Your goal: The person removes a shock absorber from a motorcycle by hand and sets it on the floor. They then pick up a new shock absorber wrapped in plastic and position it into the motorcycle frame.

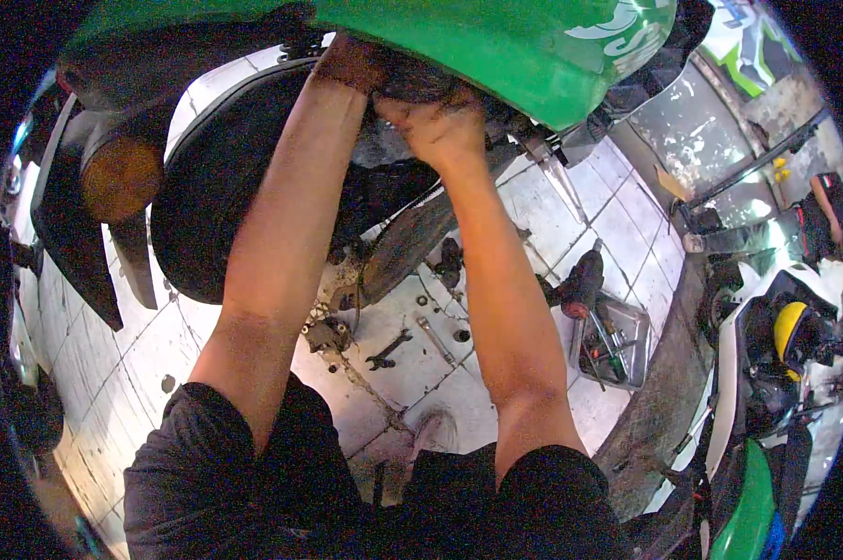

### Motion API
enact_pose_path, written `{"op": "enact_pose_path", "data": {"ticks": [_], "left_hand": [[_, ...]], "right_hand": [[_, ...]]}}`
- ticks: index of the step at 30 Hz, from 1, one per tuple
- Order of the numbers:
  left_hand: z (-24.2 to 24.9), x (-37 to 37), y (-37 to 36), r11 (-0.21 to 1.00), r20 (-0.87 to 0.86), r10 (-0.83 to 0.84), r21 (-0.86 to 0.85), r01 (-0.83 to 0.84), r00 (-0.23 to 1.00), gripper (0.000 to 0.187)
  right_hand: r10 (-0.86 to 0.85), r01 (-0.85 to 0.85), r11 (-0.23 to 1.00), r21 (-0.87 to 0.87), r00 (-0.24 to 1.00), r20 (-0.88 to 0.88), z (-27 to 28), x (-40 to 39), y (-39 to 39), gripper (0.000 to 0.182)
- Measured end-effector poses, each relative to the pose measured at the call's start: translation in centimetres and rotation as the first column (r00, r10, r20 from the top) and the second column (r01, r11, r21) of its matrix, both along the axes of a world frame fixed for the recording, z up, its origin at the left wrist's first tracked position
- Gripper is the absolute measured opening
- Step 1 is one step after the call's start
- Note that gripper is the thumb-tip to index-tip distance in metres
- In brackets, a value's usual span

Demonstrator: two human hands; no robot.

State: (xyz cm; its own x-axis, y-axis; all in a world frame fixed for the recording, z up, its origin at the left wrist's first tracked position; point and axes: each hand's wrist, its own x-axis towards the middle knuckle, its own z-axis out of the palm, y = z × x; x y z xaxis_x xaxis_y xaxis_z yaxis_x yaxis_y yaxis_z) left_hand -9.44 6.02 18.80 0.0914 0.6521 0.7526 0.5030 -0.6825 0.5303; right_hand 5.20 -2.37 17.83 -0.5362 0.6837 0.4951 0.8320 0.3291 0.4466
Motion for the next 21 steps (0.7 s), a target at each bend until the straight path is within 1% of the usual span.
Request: {"op": "enact_pose_path", "data": {"ticks": [2, 3, 4, 5, 7, 8, 10, 11, 14, 15, 17, 18, 20, 21], "left_hand": [[0.1, 0.3, 0.2, 1.000, 0.004, 0.006, 0.005, -0.006, 1.000, 0.033], [0.2, 0.4, 0.3, 1.000, 0.010, 0.004, 0.003, -0.004, 1.000, 0.033], [0.2, 0.4, 0.3, 1.000, 0.013, 0.008, 0.001, -0.008, 1.000, 0.033], [0.2, 0.4, 0.3, 1.000, 0.016, 0.003, 0.001, -0.003, 1.000, 0.033], [0.1, 0.3, 0.2, 1.000, 0.023, 0.001, -0.003, -0.001, 1.000, 0.033], [0.1, 0.2, 0.1, 1.000, 0.023, -0.002, -0.008, 0.002, 1.000, 0.033], [0.1, 0.1, 0.1, 1.000, 0.021, -0.005, -0.007, 0.005, 1.000, 0.033], [0.1, 0.2, 0.1, 1.000, 0.026, -0.012, -0.010, 0.012, 1.000, 0.033], [0.3, 0.9, 0.0, 1.000, 0.031, -0.027, -0.008, 0.027, 0.999, 0.033], [0.3, 1.2, -0.1, 0.999, 0.032, -0.031, -0.008, 0.031, 0.999, 0.033], [0.0, 1.4, -0.3, 0.999, 0.051, -0.040, -0.008, 0.041, 0.998, 0.033], [0.0, 1.5, -0.3, 0.999, 0.063, -0.051, -0.010, 0.052, 0.997, 0.033], [0.2, 1.4, -0.5, 0.997, 0.089, -0.073, -0.022, 0.075, 0.993, 0.033], [0.3, 1.2, -0.6, 0.996, 0.102, -0.084, -0.028, 0.087, 0.991, 0.033]], "right_hand": [[0.033, -0.033, 0.999, 0.003, 0.999, -0.018, -0.4, 0.3, 1.3, 0.034], [0.169, -0.148, 0.980, 0.133, 0.972, -0.165, -0.6, 0.5, 2.0, 0.036], [0.312, -0.235, 0.933, 0.272, 0.905, -0.290, -0.6, 0.6, 2.2, 0.040], [0.308, -0.231, 0.935, 0.269, 0.906, -0.291, -0.6, 0.5, 2.2, 0.040], [0.294, -0.226, 0.948, 0.224, 0.893, -0.342, -0.6, 0.4, 2.5, 0.047], [0.293, -0.226, 0.948, 0.224, 0.892, -0.343, -0.8, 0.5, 2.7, 0.047], [0.248, -0.176, 0.946, 0.271, 0.934, -0.259, -1.3, 0.3, 2.5, 0.041], [0.244, -0.172, 0.948, 0.267, 0.934, -0.262, -1.4, 0.0, 2.2, 0.041], [0.176, -0.088, 0.966, 0.245, 0.913, -0.369, -0.8, 0.0, 1.5, 0.037], [0.253, -0.187, 0.959, 0.211, 0.902, -0.350, -0.2, 0.8, 1.6, 0.035], [0.326, -0.284, 0.944, 0.170, 0.887, -0.328, 0.5, 1.2, 1.4, 0.035], [0.157, -0.159, 0.987, 0.020, 0.935, -0.319, 0.5, 0.9, 1.4, 0.036], [-0.022, -0.015, 0.992, -0.125, 0.958, -0.286, -0.1, 0.3, 1.6, 0.038], [0.099, -0.094, 0.995, 0.031, 0.946, -0.307, -0.8, -0.1, 1.8, 0.039]]}}
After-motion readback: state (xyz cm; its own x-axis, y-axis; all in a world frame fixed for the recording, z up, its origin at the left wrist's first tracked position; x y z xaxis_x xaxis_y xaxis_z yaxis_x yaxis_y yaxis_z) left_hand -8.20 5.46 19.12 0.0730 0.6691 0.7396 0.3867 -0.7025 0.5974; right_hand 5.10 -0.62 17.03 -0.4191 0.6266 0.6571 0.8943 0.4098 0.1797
